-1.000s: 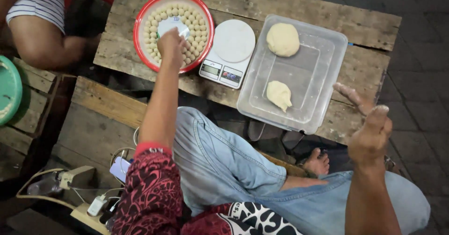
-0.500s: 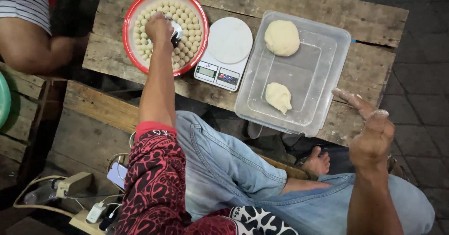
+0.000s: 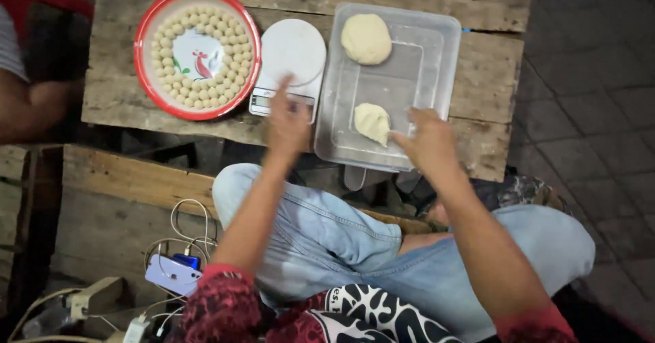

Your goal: The person tears small pieces of dough from a larger mass, weighs them on a digital scale, and rolls them into uniform balls by hand. The finished dough balls are placed into a red tray. The process is repeated continuously throughout the clip.

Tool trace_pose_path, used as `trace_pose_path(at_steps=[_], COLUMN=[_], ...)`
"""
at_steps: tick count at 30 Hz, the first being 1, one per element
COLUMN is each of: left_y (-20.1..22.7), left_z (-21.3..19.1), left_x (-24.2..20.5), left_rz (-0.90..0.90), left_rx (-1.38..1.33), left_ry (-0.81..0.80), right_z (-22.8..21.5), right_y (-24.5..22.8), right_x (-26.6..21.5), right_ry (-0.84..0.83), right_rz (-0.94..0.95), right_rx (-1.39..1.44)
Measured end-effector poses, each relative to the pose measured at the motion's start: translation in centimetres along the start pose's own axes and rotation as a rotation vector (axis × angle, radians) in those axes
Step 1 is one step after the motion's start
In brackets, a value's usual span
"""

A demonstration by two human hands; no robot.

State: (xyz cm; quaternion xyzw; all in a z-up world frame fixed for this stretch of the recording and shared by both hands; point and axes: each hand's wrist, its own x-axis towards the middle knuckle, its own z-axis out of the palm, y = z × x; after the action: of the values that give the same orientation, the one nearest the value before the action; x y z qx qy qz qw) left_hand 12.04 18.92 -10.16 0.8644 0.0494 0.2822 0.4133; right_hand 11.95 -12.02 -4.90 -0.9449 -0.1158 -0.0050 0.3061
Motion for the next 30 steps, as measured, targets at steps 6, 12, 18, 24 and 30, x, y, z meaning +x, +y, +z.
trace_pose_path(at_steps=[6,12,18,24,30], left_y=[5.3,4.9,4.9,4.6,4.6], left_z=[4.4,6.0,5.9,7.0,7.6], left_x=[-8.5,-9.7,-9.9,-10.9,-11.6], left_rz=[0.457,0.476,0.523,0.559,0.514], left_rx=[0.014,0.303,0.439,0.549,0.609], left_ry=[-0.463,-0.610,-0.631,-0.515,-0.508], right_z=[5.1,7.0,9.4,9.0,5.1], right_y=[0.0,1.8,4.3,3.9,1.6], right_x=[-1.2,-1.9,-1.5,-1.2,-0.8], right_ry=[-0.144,-0.048,0.044,0.091,-0.071], right_rz=[0.011,-0.151,-0.136,0.032,0.400], right_rx=[-0.142,-0.230,0.004,0.155,0.442])
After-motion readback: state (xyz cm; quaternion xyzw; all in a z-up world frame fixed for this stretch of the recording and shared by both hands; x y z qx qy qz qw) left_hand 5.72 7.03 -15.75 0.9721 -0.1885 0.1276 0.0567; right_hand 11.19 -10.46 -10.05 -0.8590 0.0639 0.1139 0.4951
